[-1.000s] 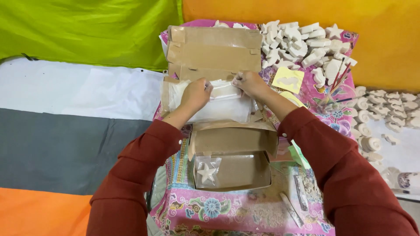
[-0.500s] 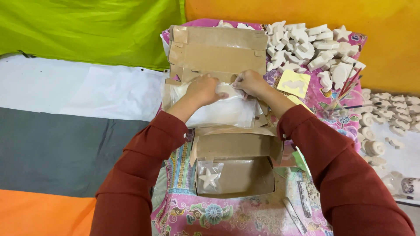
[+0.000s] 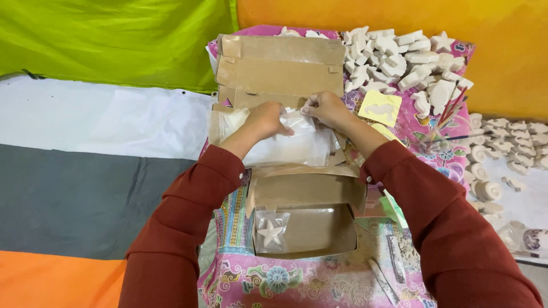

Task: Inspecting, cleaning, and packaging star-shaped decorative items into plastic bags and a box.

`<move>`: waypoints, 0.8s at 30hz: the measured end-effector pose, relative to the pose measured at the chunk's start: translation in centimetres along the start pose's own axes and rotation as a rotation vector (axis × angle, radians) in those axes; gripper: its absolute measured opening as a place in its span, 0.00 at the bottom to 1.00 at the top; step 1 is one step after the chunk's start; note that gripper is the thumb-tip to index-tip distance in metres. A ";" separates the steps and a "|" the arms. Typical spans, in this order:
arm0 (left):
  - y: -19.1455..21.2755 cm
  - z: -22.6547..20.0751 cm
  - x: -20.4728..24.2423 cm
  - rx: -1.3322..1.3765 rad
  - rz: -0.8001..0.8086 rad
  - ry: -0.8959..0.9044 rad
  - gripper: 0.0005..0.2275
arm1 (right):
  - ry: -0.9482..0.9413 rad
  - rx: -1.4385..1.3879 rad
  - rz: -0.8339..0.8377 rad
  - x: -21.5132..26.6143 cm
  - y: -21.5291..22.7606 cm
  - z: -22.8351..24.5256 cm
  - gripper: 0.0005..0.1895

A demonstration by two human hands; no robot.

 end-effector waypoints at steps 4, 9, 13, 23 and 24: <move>-0.1 0.1 -0.4 0.012 -0.033 0.013 0.29 | -0.001 -0.080 0.021 1.3 0.3 0.4 0.09; 0.7 -1.1 0.8 -0.001 -0.081 -0.009 0.27 | 0.046 -0.113 0.039 1.8 0.7 -0.1 0.06; -0.4 -0.5 0.1 0.017 -0.123 0.009 0.26 | 0.061 -0.139 0.055 3.5 1.5 0.8 0.06; 5.1 -6.5 7.9 0.200 -0.571 -0.574 0.15 | 0.040 -0.530 -0.005 9.5 3.7 4.9 0.24; 6.3 -8.2 10.2 0.218 -0.637 -0.687 0.13 | -0.015 -0.606 0.080 10.8 3.3 6.4 0.31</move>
Point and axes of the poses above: each hand's wrist, its own x-axis away from the middle knuckle, its own y-axis out of the back of the hand, z = x × y, the point moved 7 cm from there along -x, towards the middle knuckle, and after that the axes turned 1 degree about x, right-handed, at the moved point
